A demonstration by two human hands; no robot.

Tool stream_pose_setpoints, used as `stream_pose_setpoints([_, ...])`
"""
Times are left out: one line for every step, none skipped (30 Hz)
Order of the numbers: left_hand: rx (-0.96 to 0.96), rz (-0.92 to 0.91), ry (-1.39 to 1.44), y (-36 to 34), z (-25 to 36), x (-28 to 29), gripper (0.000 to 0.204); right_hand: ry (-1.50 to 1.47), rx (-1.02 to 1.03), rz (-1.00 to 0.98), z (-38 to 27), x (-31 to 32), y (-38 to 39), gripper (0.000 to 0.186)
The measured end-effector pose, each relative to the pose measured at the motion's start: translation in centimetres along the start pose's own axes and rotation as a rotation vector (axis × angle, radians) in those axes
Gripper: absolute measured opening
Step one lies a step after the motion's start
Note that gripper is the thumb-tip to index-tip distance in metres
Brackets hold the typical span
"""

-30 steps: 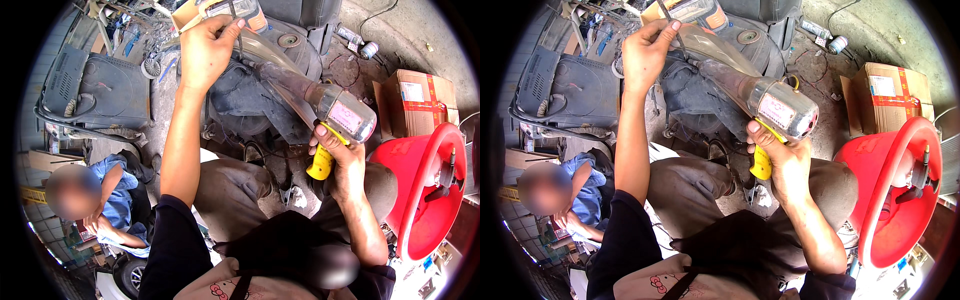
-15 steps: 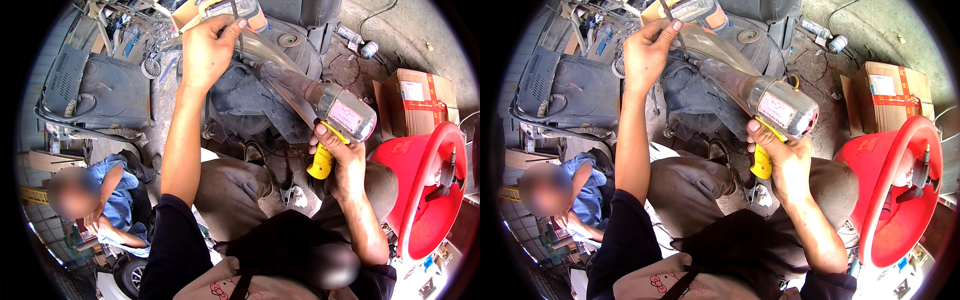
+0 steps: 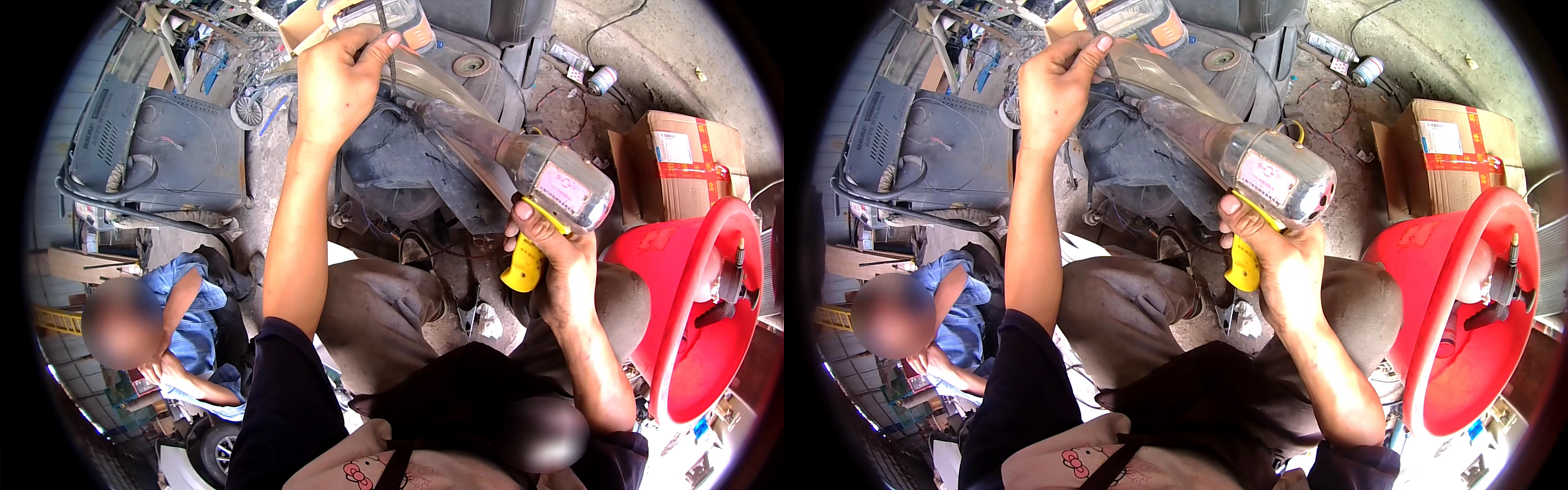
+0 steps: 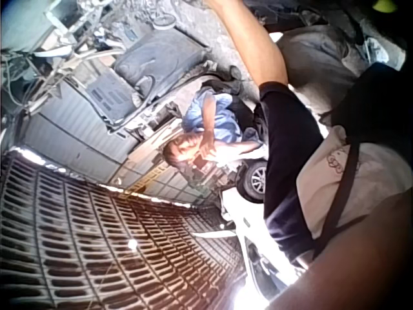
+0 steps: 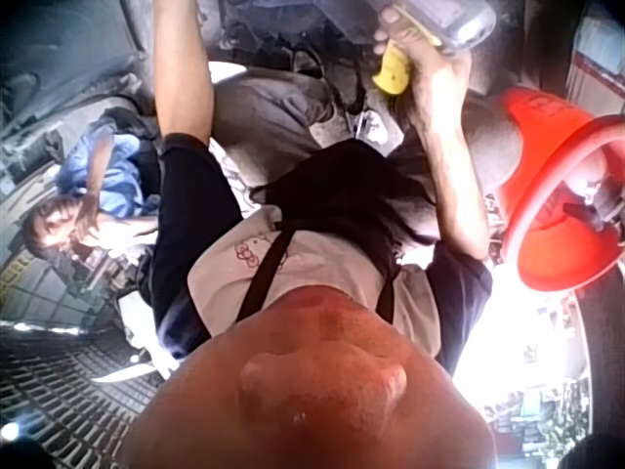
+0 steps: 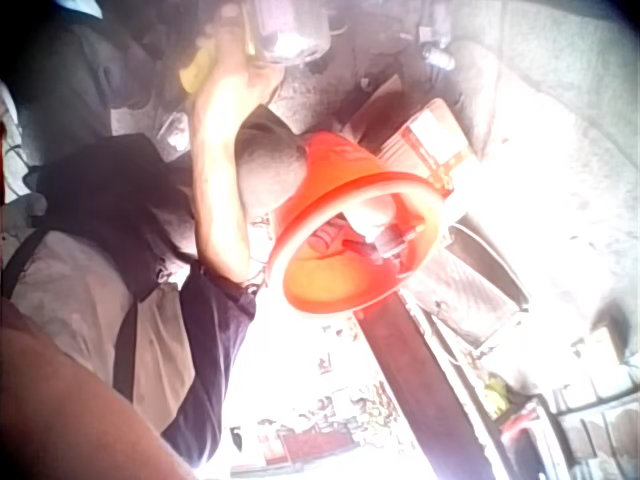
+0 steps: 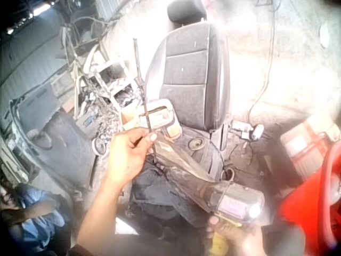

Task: The person uses a heat gun to apply heat to a plastic car bumper while holding a metal rod against the surface. They move the heat gun along the edge of the bumper and adjust the position of the metal rod to assist in the repair process.

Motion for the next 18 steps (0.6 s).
stream_pose_setpoints([0.000, 0.000, 0.003, 0.00, -0.03, -0.01, 0.024, -0.004, 0.002, 0.001, 0.01, 0.00, -0.01, 0.024])
stream_pose_setpoints([0.000, 0.000, 0.006, 0.01, -0.05, -0.01, 0.024, -0.003, 0.002, -0.003, 0.01, 0.02, -0.01, 0.024])
stream_pose_setpoints([0.004, -0.004, 0.006, 0.02, -0.08, 0.02, 0.024, -0.002, 0.002, -0.008, -0.01, 0.07, -0.02, 0.024])
stream_pose_setpoints([0.008, -0.007, 0.007, 0.01, -0.08, 0.04, 0.024, -0.001, 0.003, -0.012, -0.02, 0.10, -0.01, 0.024])
stream_pose_setpoints([0.012, -0.011, 0.008, 0.00, -0.08, 0.05, 0.024, 0.001, 0.002, -0.010, -0.01, 0.11, -0.01, 0.024])
stream_pose_setpoints([0.013, -0.014, 0.006, -0.02, -0.07, 0.04, 0.024, 0.002, 0.002, -0.008, 0.01, 0.10, 0.00, 0.024])
stream_pose_setpoints([0.014, -0.016, 0.003, -0.01, -0.08, 0.08, 0.024, 0.004, 0.001, -0.007, 0.02, 0.09, 0.00, 0.024])
stream_pose_setpoints([0.016, -0.019, 0.000, 0.00, -0.09, 0.09, 0.024, 0.004, 0.002, -0.008, 0.03, 0.07, 0.00, 0.024])
stream_pose_setpoints([0.017, -0.021, -0.002, 0.01, -0.07, 0.10, 0.024, 0.005, 0.002, -0.008, 0.03, 0.06, -0.01, 0.024])
stream_pose_setpoints([0.017, -0.023, -0.004, 0.02, -0.03, 0.09, 0.024, 0.006, 0.003, -0.008, 0.01, 0.06, -0.01, 0.024])
stream_pose_setpoints([0.018, -0.025, -0.006, 0.03, 0.01, 0.07, 0.024, 0.006, 0.001, -0.002, 0.01, 0.09, -0.01, 0.024])
stream_pose_setpoints([0.019, -0.024, -0.004, 0.06, 0.04, 0.06, 0.024, 0.006, -0.001, 0.005, 0.01, 0.11, 0.00, 0.024])
stream_pose_setpoints([0.020, -0.023, -0.002, 0.08, 0.07, 0.05, 0.024, 0.006, -0.003, 0.011, 0.02, 0.11, 0.00, 0.024])
stream_pose_setpoints([0.021, -0.022, 0.000, 0.10, 0.09, 0.05, 0.024, 0.017, 0.005, 0.012, -0.02, 0.06, 0.03, 0.023])
stream_pose_setpoints([0.021, -0.024, -0.004, 0.09, 0.06, 0.04, 0.024, 0.029, 0.012, 0.013, -0.06, -0.01, 0.07, 0.023])
stream_pose_setpoints([0.021, -0.026, -0.007, 0.05, 0.01, 0.04, 0.024, 0.041, 0.020, 0.014, -0.10, -0.05, 0.09, 0.022])
stream_pose_setpoints([0.022, -0.028, -0.011, 0.03, -0.02, 0.04, 0.024, 0.039, 0.019, 0.015, -0.09, -0.05, 0.09, 0.022])
stream_pose_setpoints([0.021, -0.029, -0.011, 0.01, -0.01, 0.03, 0.024, 0.038, 0.019, 0.017, -0.06, -0.04, 0.07, 0.022])
Point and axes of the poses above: each hand's wrist, its own y-axis away from the middle knuckle, its own x-axis out of the back of the hand, z = x × y, the point moved 5 cm from there along -y, towards the middle knuckle, and after that the axes turned 6 degrees about z, right-handed, at the moved point
